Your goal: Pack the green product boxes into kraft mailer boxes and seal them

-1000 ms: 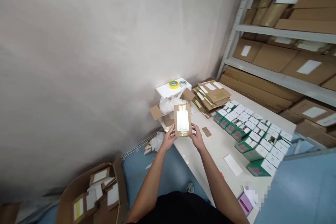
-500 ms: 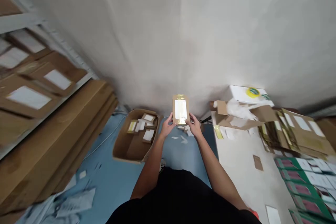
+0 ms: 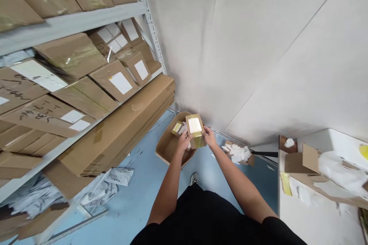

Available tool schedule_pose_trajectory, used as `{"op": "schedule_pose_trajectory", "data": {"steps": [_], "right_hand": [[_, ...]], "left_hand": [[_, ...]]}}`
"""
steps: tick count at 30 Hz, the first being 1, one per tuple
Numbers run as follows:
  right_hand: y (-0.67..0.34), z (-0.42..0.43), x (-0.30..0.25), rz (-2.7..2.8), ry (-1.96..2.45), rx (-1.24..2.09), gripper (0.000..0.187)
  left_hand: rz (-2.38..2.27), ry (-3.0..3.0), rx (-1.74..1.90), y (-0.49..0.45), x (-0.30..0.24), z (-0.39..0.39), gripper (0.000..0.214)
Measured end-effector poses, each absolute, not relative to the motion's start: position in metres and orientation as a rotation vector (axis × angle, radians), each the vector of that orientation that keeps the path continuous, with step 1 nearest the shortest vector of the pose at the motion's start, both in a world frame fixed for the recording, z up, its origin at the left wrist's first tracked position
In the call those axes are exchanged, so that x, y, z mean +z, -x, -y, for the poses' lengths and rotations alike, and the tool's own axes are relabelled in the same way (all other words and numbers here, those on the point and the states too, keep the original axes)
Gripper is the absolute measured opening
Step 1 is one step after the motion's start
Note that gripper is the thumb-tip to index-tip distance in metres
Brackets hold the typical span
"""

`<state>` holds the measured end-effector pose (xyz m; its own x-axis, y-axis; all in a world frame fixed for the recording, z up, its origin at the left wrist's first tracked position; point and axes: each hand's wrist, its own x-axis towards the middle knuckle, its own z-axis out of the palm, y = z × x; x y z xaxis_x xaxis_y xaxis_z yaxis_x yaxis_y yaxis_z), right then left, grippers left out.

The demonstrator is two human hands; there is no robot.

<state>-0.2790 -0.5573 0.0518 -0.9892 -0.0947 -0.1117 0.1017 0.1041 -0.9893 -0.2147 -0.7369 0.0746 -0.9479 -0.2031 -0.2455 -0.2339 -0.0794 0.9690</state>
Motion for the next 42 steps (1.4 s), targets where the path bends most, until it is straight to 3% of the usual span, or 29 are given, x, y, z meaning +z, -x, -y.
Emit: {"op": "schedule_pose_trajectory", "data": {"steps": [3, 8, 14, 21, 29, 42], "right_hand": [[0.332, 0.589, 0.074, -2.257, -0.026, -2.095, 0.068], [0.365, 0.594, 0.090, -2.266, -0.109, -2.179, 0.059], [0.331, 0.565, 0.073, -2.126, -0.104, -2.205, 0.051], [0.307, 0.511, 0.092, -2.117, -0.107, -2.291, 0.051], [0.250, 0.386, 0.116, -2.221, -0.282, -2.459, 0.048], [0.039, 0.128, 0.123, -2.144, -1.200, -2.858, 0.051]], "left_hand": [[-2.181, 0.694, 2.384, 0.257, 0.102, 0.775, 0.092], [-2.288, 0.628, 2.564, 0.284, 0.141, 0.820, 0.070], [-2.219, 0.719, 2.549, 0.270, 0.122, 0.809, 0.048], [-2.194, 0.607, 2.443, 0.295, 0.110, 0.761, 0.044], [-2.101, 0.199, 2.373, 0.307, 0.123, 0.613, 0.040], [-1.909, -0.521, 1.923, 0.224, 0.156, 0.274, 0.042]]}}
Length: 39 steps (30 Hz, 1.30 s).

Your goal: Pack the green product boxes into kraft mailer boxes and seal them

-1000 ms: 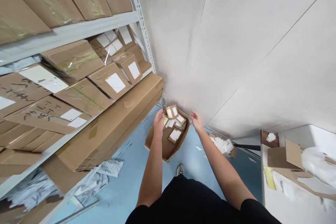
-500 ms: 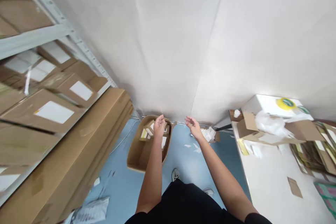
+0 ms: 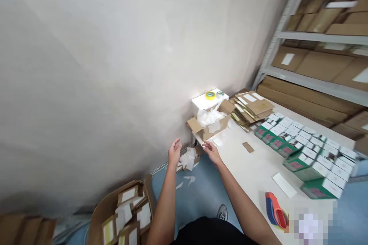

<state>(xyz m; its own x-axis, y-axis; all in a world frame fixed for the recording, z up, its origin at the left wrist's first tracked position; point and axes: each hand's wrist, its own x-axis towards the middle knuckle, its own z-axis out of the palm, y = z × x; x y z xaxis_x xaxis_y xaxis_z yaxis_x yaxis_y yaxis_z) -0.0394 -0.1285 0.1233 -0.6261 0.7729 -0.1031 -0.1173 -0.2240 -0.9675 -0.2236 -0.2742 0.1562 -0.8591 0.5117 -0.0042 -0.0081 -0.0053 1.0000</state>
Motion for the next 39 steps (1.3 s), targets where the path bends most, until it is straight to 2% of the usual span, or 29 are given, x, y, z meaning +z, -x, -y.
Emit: {"op": "schedule_pose_trajectory", "data": {"steps": [7, 13, 27, 33, 39], "right_hand": [[-0.077, 0.047, 0.137, 1.289, 0.963, 1.703, 0.052], [-0.144, 0.007, 0.136, 1.136, 1.064, 1.566, 0.055], [-0.174, -0.054, 0.172, 0.910, 1.305, 1.155, 0.049], [-0.180, -0.061, 0.163, 0.805, 1.374, 0.980, 0.047], [-0.225, -0.015, 0.117, 0.574, 1.603, 0.808, 0.048]], "left_hand": [[-1.717, -0.827, 1.729, 0.135, 0.166, 0.132, 0.048], [-1.583, -1.008, 1.517, 0.073, 0.159, 0.054, 0.053], [-1.277, -1.267, 1.152, 0.043, 0.163, -0.097, 0.047], [-1.104, -1.297, 1.028, 0.024, 0.158, -0.140, 0.044], [-1.013, -1.261, 0.814, -0.009, 0.116, -0.138, 0.048]]}}
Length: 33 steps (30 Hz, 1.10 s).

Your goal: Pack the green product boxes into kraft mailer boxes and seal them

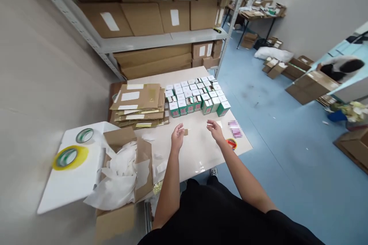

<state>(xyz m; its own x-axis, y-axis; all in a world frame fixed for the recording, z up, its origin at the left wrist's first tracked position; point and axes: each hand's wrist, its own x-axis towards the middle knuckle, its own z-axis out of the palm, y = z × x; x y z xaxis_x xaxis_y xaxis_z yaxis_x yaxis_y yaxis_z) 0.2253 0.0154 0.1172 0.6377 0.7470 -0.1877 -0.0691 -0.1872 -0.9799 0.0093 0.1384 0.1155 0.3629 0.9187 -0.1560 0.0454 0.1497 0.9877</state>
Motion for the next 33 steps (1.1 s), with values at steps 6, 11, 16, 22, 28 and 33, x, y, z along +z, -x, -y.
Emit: {"op": "schedule_pose_trajectory", "data": {"steps": [6, 11, 16, 22, 28, 33], "right_hand": [[-0.281, 0.066, 0.059, 0.333, 1.928, 0.755, 0.053], [-0.305, 0.115, 0.009, 0.241, 2.205, 0.828, 0.031], [-0.302, 0.145, -0.032, 0.332, 2.227, 0.905, 0.027], [-0.310, 0.148, -0.045, 0.365, 2.180, 0.937, 0.020], [-0.352, 0.125, -0.023, 0.295, 2.024, 1.205, 0.029], [-0.359, 0.087, 0.023, 0.409, 1.761, 1.283, 0.032]], "left_hand": [[-0.969, -1.236, 0.666, -0.036, 0.087, -0.116, 0.049], [-1.016, -1.293, 0.651, -0.040, 0.084, -0.107, 0.048], [-1.110, -1.353, 0.626, -0.039, 0.088, -0.093, 0.047], [-1.164, -1.371, 0.613, -0.057, 0.105, -0.065, 0.045], [-1.195, -1.402, 0.682, -0.078, 0.120, -0.046, 0.042], [-1.203, -1.345, 0.757, -0.087, 0.133, -0.034, 0.040]]}}
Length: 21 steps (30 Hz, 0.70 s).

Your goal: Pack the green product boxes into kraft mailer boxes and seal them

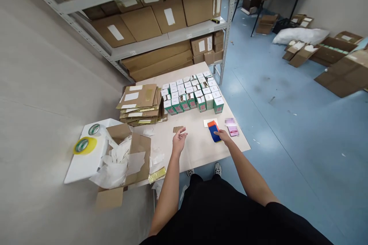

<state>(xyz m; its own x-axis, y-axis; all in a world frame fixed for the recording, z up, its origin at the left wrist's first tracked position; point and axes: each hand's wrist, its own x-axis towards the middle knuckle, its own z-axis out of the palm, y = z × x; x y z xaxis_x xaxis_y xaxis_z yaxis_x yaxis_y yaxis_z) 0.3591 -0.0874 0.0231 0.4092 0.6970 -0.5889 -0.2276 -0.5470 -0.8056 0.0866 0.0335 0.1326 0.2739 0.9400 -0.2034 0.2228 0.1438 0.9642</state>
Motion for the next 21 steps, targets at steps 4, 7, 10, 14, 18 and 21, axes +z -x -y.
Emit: {"op": "schedule_pose_trajectory", "data": {"steps": [4, 7, 10, 14, 18, 21], "right_hand": [[-0.343, 0.062, 0.081, 0.731, 1.328, 1.250, 0.041], [-0.333, 0.051, 0.123, 0.962, 1.258, 1.148, 0.038], [-0.324, 0.046, 0.155, 1.123, 1.283, 1.029, 0.036], [-0.308, 0.041, 0.181, 1.195, 1.310, 0.965, 0.035], [-0.294, 0.034, 0.194, 1.238, 1.285, 0.920, 0.035], [-0.287, 0.029, 0.202, 1.318, 1.251, 0.882, 0.032]], "left_hand": [[-1.181, -1.396, 0.832, -0.091, 0.163, -0.032, 0.040], [-1.147, -1.507, 0.918, -0.094, 0.201, -0.033, 0.038], [-1.030, -1.640, 0.969, -0.097, 0.243, -0.031, 0.040], [-0.889, -1.822, 0.950, -0.092, 0.288, -0.025, 0.033], [-0.841, -1.874, 0.863, -0.075, 0.304, -0.025, 0.022], [-0.857, -1.837, 0.824, -0.061, 0.305, -0.028, 0.021]]}}
